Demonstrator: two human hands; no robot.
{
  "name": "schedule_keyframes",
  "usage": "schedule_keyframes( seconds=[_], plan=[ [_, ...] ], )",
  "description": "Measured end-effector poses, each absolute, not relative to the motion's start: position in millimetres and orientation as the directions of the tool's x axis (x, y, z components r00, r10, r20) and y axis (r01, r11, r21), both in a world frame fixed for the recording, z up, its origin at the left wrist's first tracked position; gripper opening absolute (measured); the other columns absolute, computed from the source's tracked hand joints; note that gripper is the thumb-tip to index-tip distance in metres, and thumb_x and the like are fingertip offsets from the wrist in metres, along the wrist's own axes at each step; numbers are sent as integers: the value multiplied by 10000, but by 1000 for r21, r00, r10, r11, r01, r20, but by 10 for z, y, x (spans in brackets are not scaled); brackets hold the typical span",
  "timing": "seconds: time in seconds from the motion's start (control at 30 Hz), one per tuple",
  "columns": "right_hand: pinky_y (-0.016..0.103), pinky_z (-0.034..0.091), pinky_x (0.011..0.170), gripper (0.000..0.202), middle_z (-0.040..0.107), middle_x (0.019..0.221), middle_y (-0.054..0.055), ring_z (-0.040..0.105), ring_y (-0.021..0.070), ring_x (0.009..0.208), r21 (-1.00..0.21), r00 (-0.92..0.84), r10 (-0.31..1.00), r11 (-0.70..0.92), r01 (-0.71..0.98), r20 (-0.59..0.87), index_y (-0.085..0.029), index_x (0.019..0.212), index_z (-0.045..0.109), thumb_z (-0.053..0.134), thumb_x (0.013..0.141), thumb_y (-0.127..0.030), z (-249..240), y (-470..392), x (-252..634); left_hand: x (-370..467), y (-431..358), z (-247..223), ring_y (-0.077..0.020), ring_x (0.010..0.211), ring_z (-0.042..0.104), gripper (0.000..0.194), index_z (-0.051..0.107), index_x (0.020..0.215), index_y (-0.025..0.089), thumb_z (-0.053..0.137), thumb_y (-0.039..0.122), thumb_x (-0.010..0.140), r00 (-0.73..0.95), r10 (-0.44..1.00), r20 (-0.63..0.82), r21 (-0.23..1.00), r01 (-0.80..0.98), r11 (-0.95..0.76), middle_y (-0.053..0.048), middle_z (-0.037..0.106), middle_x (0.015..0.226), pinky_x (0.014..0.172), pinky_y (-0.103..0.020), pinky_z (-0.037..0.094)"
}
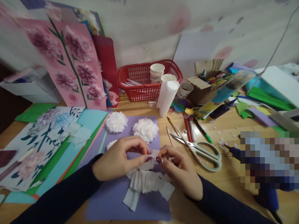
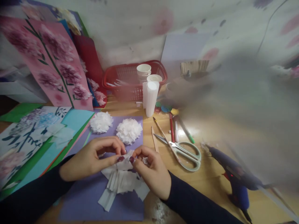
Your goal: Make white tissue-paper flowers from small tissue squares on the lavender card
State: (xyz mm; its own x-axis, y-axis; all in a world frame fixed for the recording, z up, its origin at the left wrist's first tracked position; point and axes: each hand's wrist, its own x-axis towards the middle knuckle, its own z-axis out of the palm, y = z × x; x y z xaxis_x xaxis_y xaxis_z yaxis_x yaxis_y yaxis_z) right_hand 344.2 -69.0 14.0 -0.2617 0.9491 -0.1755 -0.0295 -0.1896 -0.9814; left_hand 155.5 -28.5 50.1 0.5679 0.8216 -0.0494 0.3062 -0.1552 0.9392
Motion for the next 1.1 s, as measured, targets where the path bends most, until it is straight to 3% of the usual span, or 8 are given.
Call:
schedule_keyframes(
  seconds=[0.33, 0.5, 0.57, 0.73, 0.87, 0.97, 1.03, 1.1],
  plan=[
    [188, 204, 372, 224, 376, 529, -79, 255, 43, 396, -976, -248, 954, -198, -89, -171, -171, 780, 562, 602, 835, -385, 70, -688, 3440, 1506, -234, 509, -102, 691, 614, 169, 517, 652, 153, 680, 172, 693, 437, 876, -205, 978, 116, 171, -16, 671, 773, 650, -199, 477],
    [196, 281, 444, 255, 455, 588, -45, 351, 58, 471, -990, -250, 959, -140, -11, -133, -158, 781, 592, 597, 836, -406, 111, -682, 3434, 1544, -259, 428, -96, 561, 581, 427, 570, 1024, 158, 751, 196, 638, 556, 728, -401, 897, 79, 434, 31, 652, 632, 595, -217, 441],
    [202, 296, 472, 275, 466, 591, -35, 377, 69, 504, -992, -283, 951, -126, 24, -127, -150, 769, 607, 609, 823, -420, 125, -684, 3437, 1579, -280, 405, -105, 584, 582, 439, 595, 1066, 141, 737, 205, 657, 546, 713, -440, 892, 172, 419, 22, 653, 645, 613, -229, 439],
    [183, 174, 396, 323, 347, 523, -86, 228, 38, 408, -926, -343, 896, -348, -146, -283, -168, 853, 608, 618, 799, -486, 106, -697, 3426, 1385, -232, 588, -128, 634, 603, 130, 666, 775, 135, 668, 252, 720, 378, 857, -351, 889, 420, 179, -14, 682, 692, 583, -208, 424],
    [171, 216, 414, 326, 396, 588, -69, 276, 35, 439, -754, -337, 857, -507, -417, -390, -169, 847, 609, 727, 692, -431, 91, -670, 3379, 734, -54, 831, -145, 678, 627, 128, 671, 794, 154, 589, 246, 763, 163, 967, -196, 692, 722, 18, 5, 699, 708, 620, -195, 436],
    [194, 334, 476, 328, 518, 676, -24, 430, 65, 503, -666, -323, 849, -528, -527, -417, -158, 862, 630, 747, 667, -394, 79, -639, 3353, 251, 69, 841, -190, 720, 631, 238, 702, 835, 141, 582, 332, 758, 62, 981, -184, 346, 938, 6, -15, 705, 741, 661, -228, 439],
    [217, 388, 520, 333, 588, 751, 12, 530, 107, 578, -625, -343, 842, -539, -565, -416, -153, 891, 645, 747, 672, -382, 72, -623, 3349, 121, 118, 790, -256, 846, 621, 377, 712, 933, 140, 665, 410, 674, -44, 999, 0, 133, 990, 43, -49, 709, 850, 748, -285, 441],
    [256, 447, 607, 331, 639, 862, 55, 614, 175, 735, -581, -395, 826, -564, -586, -403, -152, 933, 651, 728, 700, -373, 73, -614, 3356, 197, 122, 761, -273, 968, 587, 386, 717, 957, 183, 689, 415, 651, -43, 981, 187, 126, 992, 19, -42, 698, 946, 861, -319, 413]
  ],
)
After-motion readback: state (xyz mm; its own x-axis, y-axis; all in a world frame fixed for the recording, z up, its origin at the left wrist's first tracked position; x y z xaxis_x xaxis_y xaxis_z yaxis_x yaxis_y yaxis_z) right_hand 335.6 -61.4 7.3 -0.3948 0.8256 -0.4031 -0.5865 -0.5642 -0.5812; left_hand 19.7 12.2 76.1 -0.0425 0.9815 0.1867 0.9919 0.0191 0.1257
